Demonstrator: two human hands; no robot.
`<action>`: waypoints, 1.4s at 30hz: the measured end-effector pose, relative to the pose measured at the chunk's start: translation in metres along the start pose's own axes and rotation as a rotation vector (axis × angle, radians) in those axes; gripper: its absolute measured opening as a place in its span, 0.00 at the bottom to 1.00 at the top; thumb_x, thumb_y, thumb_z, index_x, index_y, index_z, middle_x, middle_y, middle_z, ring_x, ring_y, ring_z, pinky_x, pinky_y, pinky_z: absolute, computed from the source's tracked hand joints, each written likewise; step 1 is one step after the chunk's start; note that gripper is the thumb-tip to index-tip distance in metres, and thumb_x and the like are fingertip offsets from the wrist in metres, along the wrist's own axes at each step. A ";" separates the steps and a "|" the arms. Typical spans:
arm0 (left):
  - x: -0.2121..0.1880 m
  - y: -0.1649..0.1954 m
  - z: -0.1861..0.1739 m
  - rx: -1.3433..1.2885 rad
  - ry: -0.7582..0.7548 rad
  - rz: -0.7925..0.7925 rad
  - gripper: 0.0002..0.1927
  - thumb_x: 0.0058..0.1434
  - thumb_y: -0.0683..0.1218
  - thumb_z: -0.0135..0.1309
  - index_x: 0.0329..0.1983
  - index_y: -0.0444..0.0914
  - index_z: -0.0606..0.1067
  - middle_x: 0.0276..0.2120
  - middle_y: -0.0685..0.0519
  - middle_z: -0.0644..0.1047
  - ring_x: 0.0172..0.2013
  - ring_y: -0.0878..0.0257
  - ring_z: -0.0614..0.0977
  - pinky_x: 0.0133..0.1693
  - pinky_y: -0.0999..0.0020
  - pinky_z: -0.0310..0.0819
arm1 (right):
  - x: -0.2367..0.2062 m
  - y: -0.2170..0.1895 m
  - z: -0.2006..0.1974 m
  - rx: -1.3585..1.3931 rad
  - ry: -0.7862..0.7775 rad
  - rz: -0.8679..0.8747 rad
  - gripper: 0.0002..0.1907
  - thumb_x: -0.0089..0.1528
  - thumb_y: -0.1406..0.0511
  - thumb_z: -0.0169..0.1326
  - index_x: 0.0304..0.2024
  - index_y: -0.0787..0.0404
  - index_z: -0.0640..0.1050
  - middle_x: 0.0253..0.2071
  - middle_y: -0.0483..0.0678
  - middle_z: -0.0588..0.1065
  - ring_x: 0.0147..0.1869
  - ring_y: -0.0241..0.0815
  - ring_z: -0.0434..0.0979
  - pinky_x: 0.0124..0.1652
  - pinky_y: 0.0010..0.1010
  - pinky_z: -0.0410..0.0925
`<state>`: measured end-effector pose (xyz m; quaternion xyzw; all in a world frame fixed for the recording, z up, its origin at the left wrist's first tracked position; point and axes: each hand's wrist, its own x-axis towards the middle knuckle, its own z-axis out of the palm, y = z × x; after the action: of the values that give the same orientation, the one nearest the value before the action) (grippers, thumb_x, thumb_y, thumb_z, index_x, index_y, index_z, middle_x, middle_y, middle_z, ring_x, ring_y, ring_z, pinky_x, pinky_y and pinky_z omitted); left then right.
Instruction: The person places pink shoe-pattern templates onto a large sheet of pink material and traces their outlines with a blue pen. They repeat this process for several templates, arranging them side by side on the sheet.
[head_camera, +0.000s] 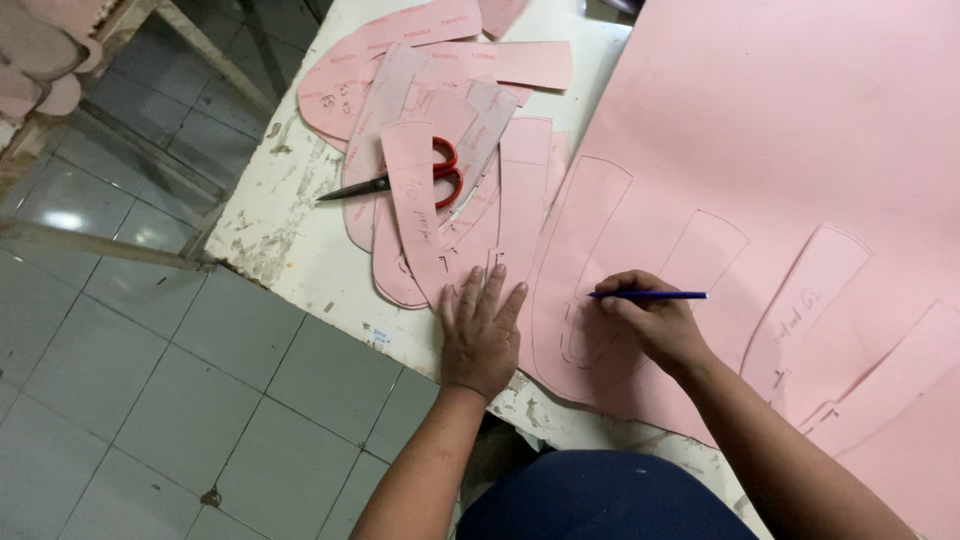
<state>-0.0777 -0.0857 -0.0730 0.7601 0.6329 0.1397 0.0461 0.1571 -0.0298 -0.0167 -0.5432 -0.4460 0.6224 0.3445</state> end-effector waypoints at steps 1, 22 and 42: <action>0.000 0.001 0.000 -0.017 -0.004 -0.006 0.27 0.63 0.50 0.47 0.67 0.52 0.71 0.73 0.52 0.61 0.74 0.52 0.56 0.71 0.39 0.42 | 0.003 -0.001 0.000 0.000 0.007 0.011 0.09 0.61 0.73 0.56 0.45 0.65 0.77 0.45 0.49 0.80 0.49 0.38 0.79 0.51 0.30 0.72; 0.001 0.001 -0.010 -0.104 -0.041 -0.052 0.40 0.57 0.70 0.52 0.69 0.50 0.66 0.71 0.48 0.59 0.72 0.48 0.54 0.69 0.39 0.39 | 0.025 0.001 -0.010 0.010 -0.074 -0.054 0.08 0.63 0.69 0.58 0.43 0.67 0.78 0.34 0.49 0.79 0.35 0.36 0.78 0.36 0.28 0.72; -0.003 -0.008 -0.019 -0.062 -0.045 -0.059 0.39 0.55 0.69 0.54 0.68 0.53 0.66 0.71 0.51 0.59 0.72 0.49 0.56 0.70 0.41 0.40 | 0.008 -0.001 -0.132 0.334 0.420 -0.095 0.08 0.68 0.68 0.52 0.49 0.62 0.74 0.43 0.52 0.78 0.45 0.46 0.82 0.44 0.43 0.80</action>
<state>-0.0908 -0.0888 -0.0570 0.7424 0.6491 0.1409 0.0879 0.2849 0.0019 -0.0209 -0.5744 -0.2811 0.5442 0.5430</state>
